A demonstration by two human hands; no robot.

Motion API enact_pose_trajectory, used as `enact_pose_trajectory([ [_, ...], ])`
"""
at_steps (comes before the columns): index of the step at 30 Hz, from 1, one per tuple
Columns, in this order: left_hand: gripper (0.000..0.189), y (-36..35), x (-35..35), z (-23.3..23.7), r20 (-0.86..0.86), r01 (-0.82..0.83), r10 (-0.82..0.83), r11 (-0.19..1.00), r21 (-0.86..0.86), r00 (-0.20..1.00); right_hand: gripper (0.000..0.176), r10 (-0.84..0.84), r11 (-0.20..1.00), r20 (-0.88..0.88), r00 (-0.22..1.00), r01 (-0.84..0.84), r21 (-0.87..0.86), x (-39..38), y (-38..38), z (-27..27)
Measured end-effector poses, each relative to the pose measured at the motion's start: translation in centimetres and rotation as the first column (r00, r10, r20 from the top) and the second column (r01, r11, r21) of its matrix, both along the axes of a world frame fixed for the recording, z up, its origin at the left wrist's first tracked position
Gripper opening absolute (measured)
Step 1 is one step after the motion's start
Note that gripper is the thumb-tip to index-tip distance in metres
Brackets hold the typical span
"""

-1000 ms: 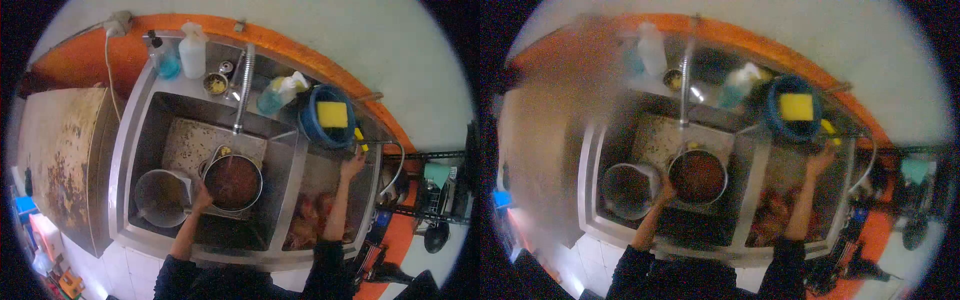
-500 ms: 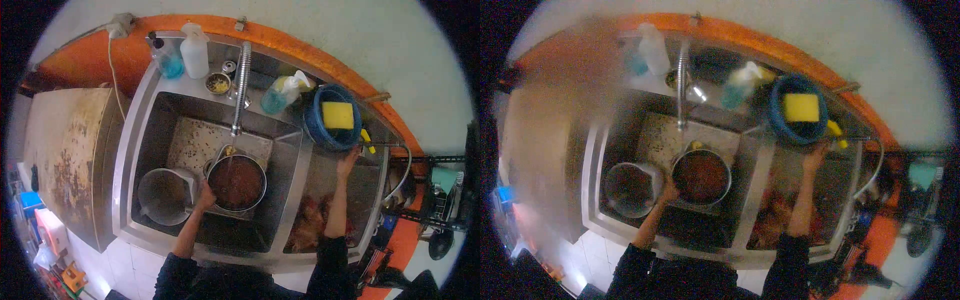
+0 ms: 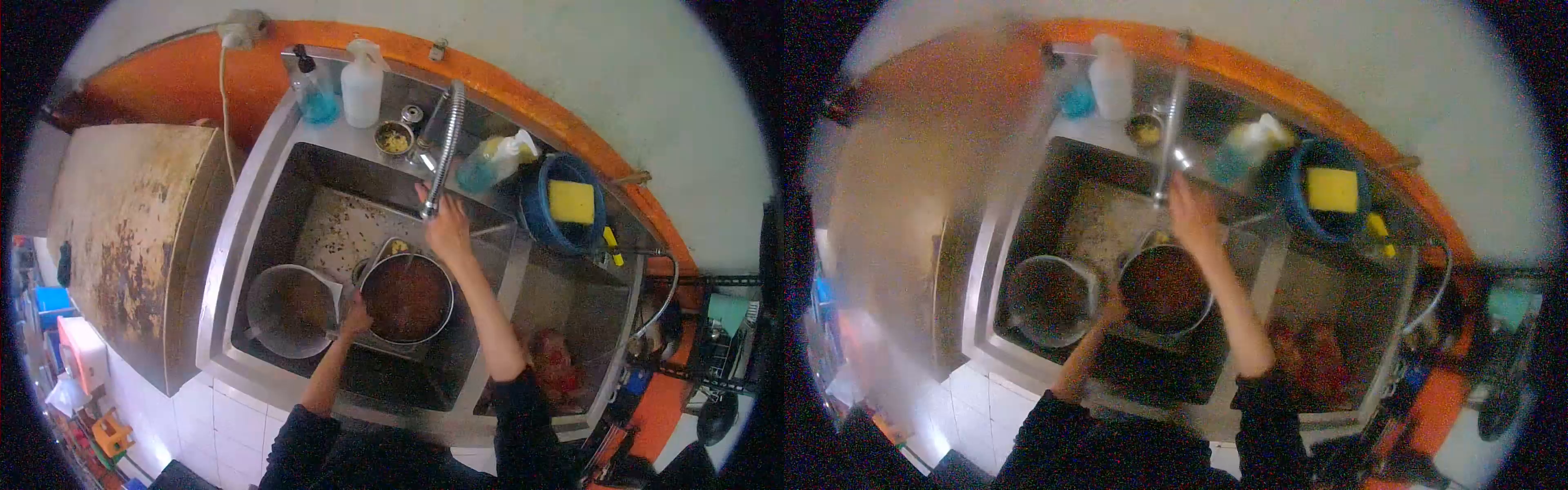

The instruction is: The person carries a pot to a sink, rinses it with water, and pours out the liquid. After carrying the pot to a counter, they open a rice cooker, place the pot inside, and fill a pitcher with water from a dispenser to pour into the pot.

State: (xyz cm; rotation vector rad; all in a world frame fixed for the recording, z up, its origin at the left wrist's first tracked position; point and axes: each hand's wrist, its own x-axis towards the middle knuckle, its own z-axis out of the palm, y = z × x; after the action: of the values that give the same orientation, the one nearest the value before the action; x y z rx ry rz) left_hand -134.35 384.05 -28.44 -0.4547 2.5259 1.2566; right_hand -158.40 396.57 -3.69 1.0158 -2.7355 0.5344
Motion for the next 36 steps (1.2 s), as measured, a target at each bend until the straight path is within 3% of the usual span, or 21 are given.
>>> enact_pose_trajectory([
  [1, 0.083, -0.1, 0.2, -1.6, -0.324, -0.003, -0.039, 0.992, -0.128, 0.945, 0.038, 0.009, 1.0, -0.006, 1.0, -0.009, -0.004, -1.5, -0.6, -1.9],
  [3, 0.083, -0.1, 0.2, -2.1, -0.11, -0.014, 0.016, 1.0, 0.018, 0.994, 0.033, -0.023, 0.943, -0.021, 1.0, 0.029, 0.333, -4.1, -1.1, -5.3],
  [4, 0.083, 0.1, 0.1, -2.3, 0.117, -0.048, 0.028, 0.985, 0.165, 0.993, 0.024, -0.018, 0.983, -0.104, 0.994, 0.036, 0.178, -4.7, -1.4, -5.3],
  [5, 0.083, 0.3, 0.1, -2.9, 0.115, -0.056, 0.037, 0.984, 0.168, 0.993, 0.024, -0.009, 0.983, -0.106, 0.994, 0.028, 0.18, -5.0, -1.4, -4.2],
  [7, 0.083, 0.8, 0.1, -3.8, 0.243, -0.073, 0.069, 0.997, 0.008, 0.967, 0.018, 0.19, 0.982, 0.248, 0.95, -0.187, -0.034, -6.3, -0.6, -1.6],
  [10, 0.082, 0.3, -0.6, 2.3, 0.157, -0.088, 0.079, 0.995, 0.05, 0.984, 0.018, 0.155, 0.97, 0.537, 0.829, -0.026, -0.24, -8.9, 0.2, 0.2],
  [12, 0.081, 0.6, 0.6, -2.4, -0.008, -0.063, 0.063, 0.998, -0.015, 0.998, 0.019, 0.491, 0.675, 0.762, 0.423, 0.368, -0.639, -9.9, 1.4, -1.1],
  [13, 0.081, 0.7, 1.0, -4.2, -0.171, -0.051, 0.036, 0.995, -0.084, 0.985, 0.019, 0.492, 0.675, 0.761, 0.423, 0.366, -0.64, -9.1, 0.8, -0.7],
  [14, 0.081, 0.3, 0.4, -1.8, -0.172, -0.054, 0.039, 0.995, -0.083, 0.984, 0.02, 0.478, 0.498, 0.719, 0.504, 0.519, -0.695, -7.4, 0.0, -0.2],
  [15, 0.079, -0.4, -0.7, 3.4, -0.002, -0.015, 0.015, 0.994, -0.106, 1.0, 0.021, 0.442, 0.285, 0.684, 0.581, 0.632, -0.721, -5.7, -0.3, 0.0],
  [16, 0.078, -0.7, -1.5, 6.6, 0.168, 0.027, -0.006, 0.992, -0.121, 0.986, 0.023, 0.338, 0.238, 0.702, 0.627, 0.665, -0.708, -4.0, 0.0, -0.7],
  [18, 0.077, -0.3, -1.9, 6.2, 0.097, -0.002, 0.021, 0.982, -0.19, 0.995, 0.03, 0.058, 0.47, 0.788, 0.613, 0.68, -0.563, 0.8, 2.1, -3.0],
  [19, 0.076, -0.2, -1.9, 5.9, 0.027, -0.035, 0.043, 0.966, -0.255, 0.999, 0.042, -0.065, 0.494, 0.75, 0.658, 0.674, -0.549, 3.3, 3.9, -9.4],
  [20, 0.076, -0.1, -1.7, 5.8, 0.029, -0.033, 0.042, 0.966, -0.255, 0.999, 0.062, -0.39, 0.785, 0.573, 0.72, 0.586, -0.202, 5.7, 5.9, -14.7],
  [21, 0.074, -0.1, -1.5, 5.7, 0.009, -0.039, 0.042, 0.969, -0.242, 0.999, 0.076, -0.53, 0.806, 0.579, 0.62, 0.58, 0.117, 8.5, 6.2, -12.9],
  [22, 0.072, -0.1, -1.3, 5.6, -0.011, -0.043, 0.042, 0.972, -0.23, 0.999, 0.078, -0.551, 0.833, 0.441, 0.708, 0.492, 0.251, 10.8, 8.3, -17.1],
  [24, 0.07, 0.3, -0.9, 4.8, 0.05, -0.012, 0.027, 0.96, -0.28, 0.998, 0.074, -0.691, 0.703, 0.664, 0.285, 0.479, 0.526, 12.4, 8.3, -14.7],
  [30, 0.06, -0.8, -1.8, 9.5, 0.143, -0.003, 0.026, 0.987, -0.159, 0.989, 0.038, -0.601, 0.775, 0.463, 0.651, 0.333, 0.537, 11.0, 9.2, -13.9],
  [32, 0.058, -1.1, -1.3, 11.2, 0.104, 0.026, -0.019, 0.997, -0.073, 0.994, 0.046, -0.588, 0.792, 0.484, 0.648, 0.34, 0.508, 10.5, 8.7, -12.4],
  [34, 0.05, -0.3, -0.1, 12.0, -0.171, -0.263, 0.298, 0.944, 0.2, 0.939, 0.056, -0.573, 0.808, 0.509, 0.642, 0.341, 0.48, 10.1, 8.1, -10.5],
  [36, 0.051, -0.4, 1.3, 9.6, -0.088, -0.28, 0.311, 0.926, 0.253, 0.946, 0.052, -0.519, 0.841, 0.536, 0.666, 0.288, 0.458, 9.7, 7.7, -8.0],
])
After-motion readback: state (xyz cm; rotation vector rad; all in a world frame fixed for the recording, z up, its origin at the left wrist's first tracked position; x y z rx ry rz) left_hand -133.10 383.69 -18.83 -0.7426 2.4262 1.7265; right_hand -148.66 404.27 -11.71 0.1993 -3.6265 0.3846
